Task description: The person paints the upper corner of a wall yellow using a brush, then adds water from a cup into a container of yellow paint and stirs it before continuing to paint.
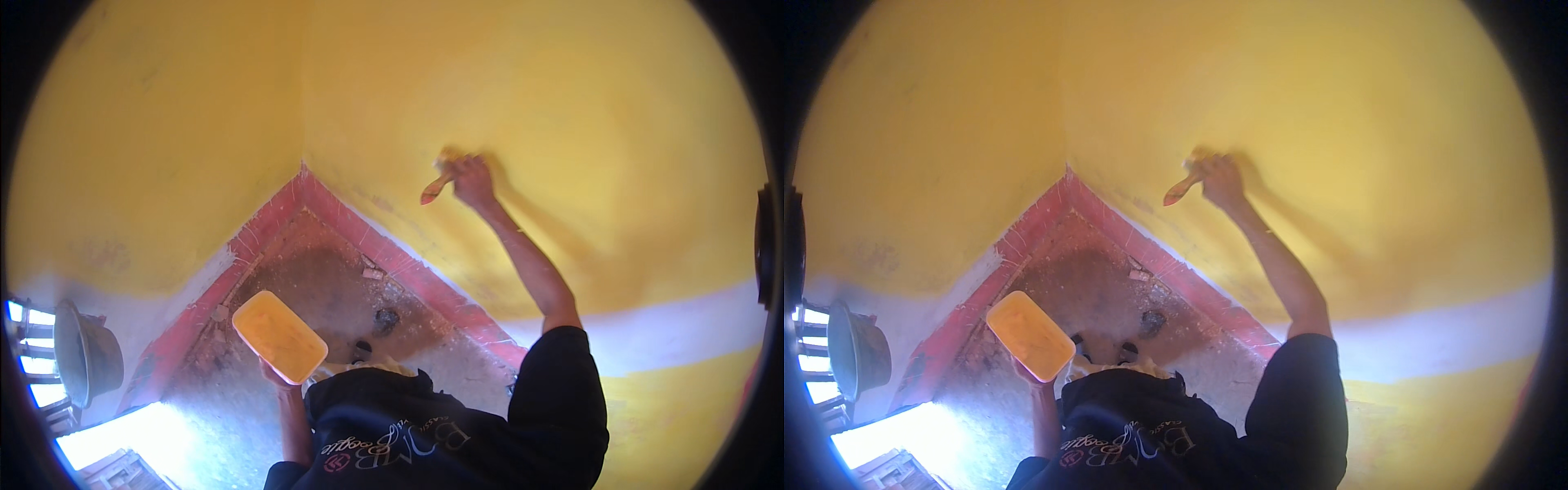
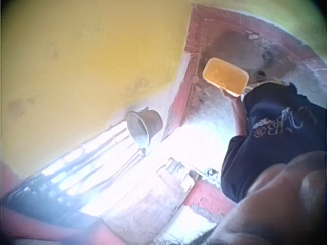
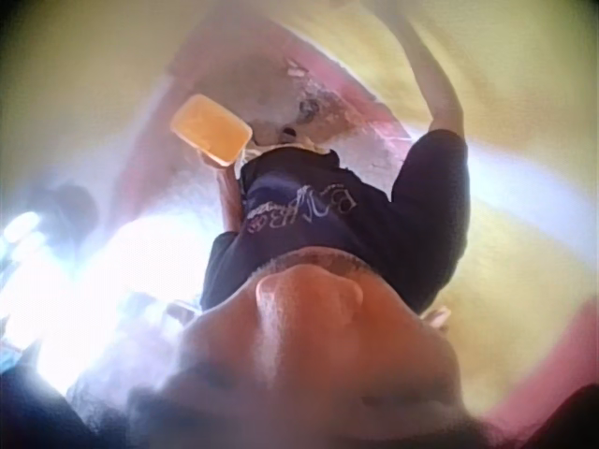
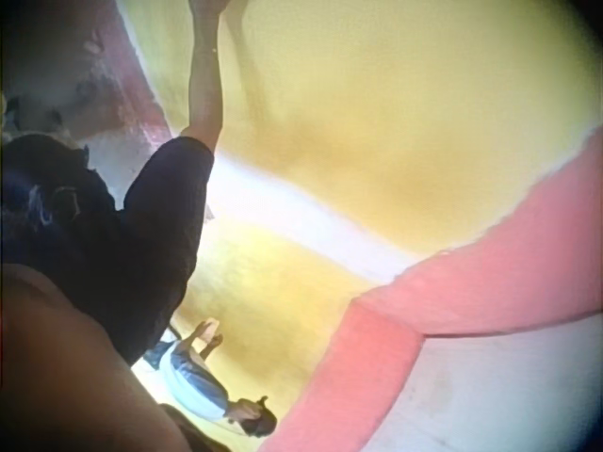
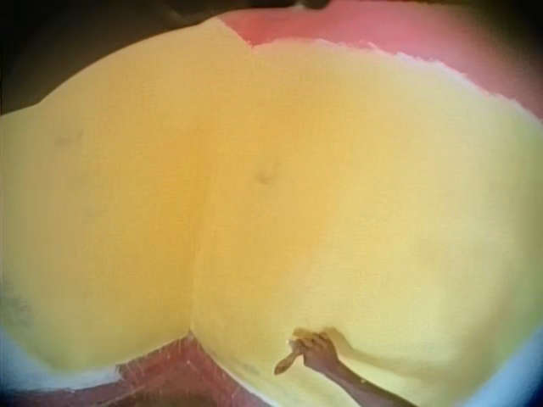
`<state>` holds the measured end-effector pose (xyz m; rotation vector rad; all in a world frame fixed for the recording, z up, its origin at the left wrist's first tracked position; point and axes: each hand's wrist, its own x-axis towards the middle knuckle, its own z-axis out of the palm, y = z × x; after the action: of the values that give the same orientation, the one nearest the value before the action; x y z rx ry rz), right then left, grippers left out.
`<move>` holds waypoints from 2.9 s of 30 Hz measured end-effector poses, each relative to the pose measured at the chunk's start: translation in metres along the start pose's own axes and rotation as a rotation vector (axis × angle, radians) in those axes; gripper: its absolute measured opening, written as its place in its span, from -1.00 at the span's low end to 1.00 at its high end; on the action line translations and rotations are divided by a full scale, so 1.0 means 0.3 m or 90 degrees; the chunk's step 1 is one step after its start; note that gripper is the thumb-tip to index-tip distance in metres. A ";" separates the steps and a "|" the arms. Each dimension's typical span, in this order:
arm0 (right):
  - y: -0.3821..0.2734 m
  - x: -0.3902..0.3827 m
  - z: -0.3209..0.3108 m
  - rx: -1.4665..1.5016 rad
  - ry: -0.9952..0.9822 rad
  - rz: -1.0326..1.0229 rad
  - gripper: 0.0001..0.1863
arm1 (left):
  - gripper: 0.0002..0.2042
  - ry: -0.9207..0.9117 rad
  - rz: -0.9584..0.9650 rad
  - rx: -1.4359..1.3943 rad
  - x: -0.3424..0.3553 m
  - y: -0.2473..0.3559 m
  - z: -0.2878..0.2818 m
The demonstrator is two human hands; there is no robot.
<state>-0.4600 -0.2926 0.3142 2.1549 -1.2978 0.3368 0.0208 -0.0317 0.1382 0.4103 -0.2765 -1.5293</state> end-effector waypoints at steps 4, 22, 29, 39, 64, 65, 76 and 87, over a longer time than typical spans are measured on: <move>-0.012 -0.066 0.002 0.040 -0.061 0.028 -0.64 | -0.38 -0.006 0.010 -0.004 -0.015 -0.009 0.084; -0.195 -0.108 0.105 0.104 0.010 0.006 -0.69 | -0.45 0.037 0.053 -0.037 -0.076 -0.027 0.052; -0.134 -0.202 0.338 0.060 -0.022 0.011 -0.71 | -0.39 -0.068 0.096 0.131 -0.117 -0.047 -0.030; 0.245 0.209 -0.593 -0.157 0.229 0.033 -0.54 | -0.43 -0.018 0.023 -0.028 -0.043 -0.124 0.118; 0.303 0.040 -0.669 -0.240 0.256 0.030 -0.37 | -0.39 -0.048 0.028 -0.065 -0.118 -0.146 0.061; 0.272 -0.001 -0.608 -0.219 0.213 0.022 -0.39 | -0.39 -0.039 0.031 -0.045 -0.115 -0.145 0.061; 0.176 -0.040 -0.375 -0.082 0.071 0.072 -0.77 | -0.36 -0.021 0.015 -0.072 -0.136 -0.104 0.107; 0.199 0.064 -0.334 -0.198 0.159 0.003 -0.50 | -0.39 -0.014 0.045 -0.027 0.010 -0.039 0.121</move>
<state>-0.4940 -0.2663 0.4245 1.7877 -1.1308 0.3662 -0.0052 -0.0378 0.1657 0.3477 -0.2726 -1.4687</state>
